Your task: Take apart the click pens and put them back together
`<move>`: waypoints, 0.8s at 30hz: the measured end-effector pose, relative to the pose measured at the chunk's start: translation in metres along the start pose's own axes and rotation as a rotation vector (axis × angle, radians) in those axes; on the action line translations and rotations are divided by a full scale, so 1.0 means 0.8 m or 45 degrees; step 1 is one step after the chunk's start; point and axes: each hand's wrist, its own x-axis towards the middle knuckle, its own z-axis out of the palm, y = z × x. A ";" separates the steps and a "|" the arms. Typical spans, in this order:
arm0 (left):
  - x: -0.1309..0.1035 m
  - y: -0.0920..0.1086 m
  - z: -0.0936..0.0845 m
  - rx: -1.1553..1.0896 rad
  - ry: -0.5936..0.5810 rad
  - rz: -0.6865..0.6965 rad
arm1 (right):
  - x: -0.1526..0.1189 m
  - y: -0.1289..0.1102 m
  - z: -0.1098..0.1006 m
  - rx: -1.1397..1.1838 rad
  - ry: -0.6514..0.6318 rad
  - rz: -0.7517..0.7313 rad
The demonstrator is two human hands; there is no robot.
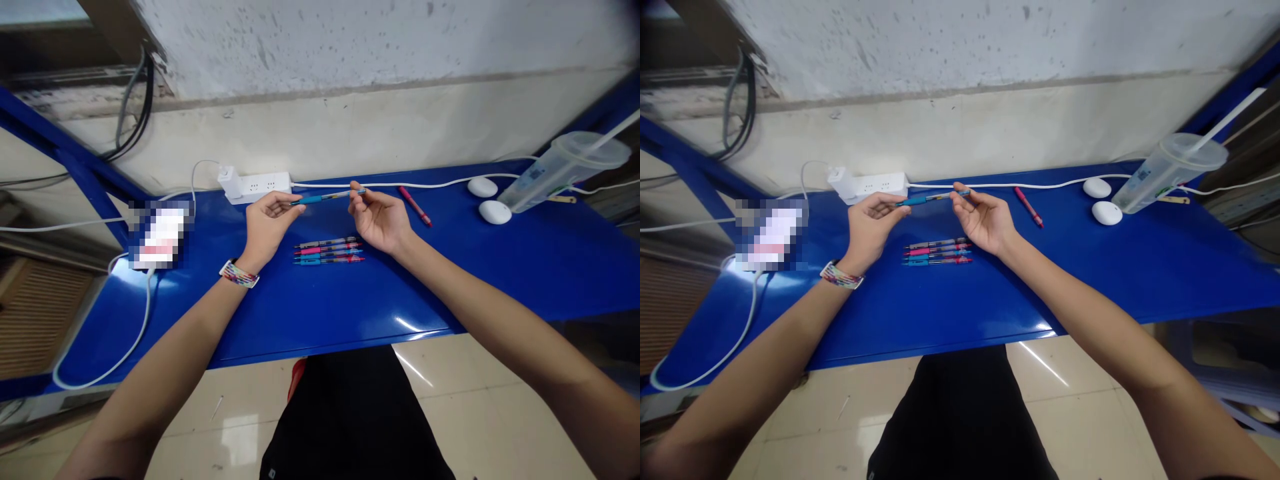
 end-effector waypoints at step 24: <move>-0.002 0.006 0.000 -0.019 -0.017 -0.030 | 0.001 0.001 -0.001 0.107 0.001 -0.006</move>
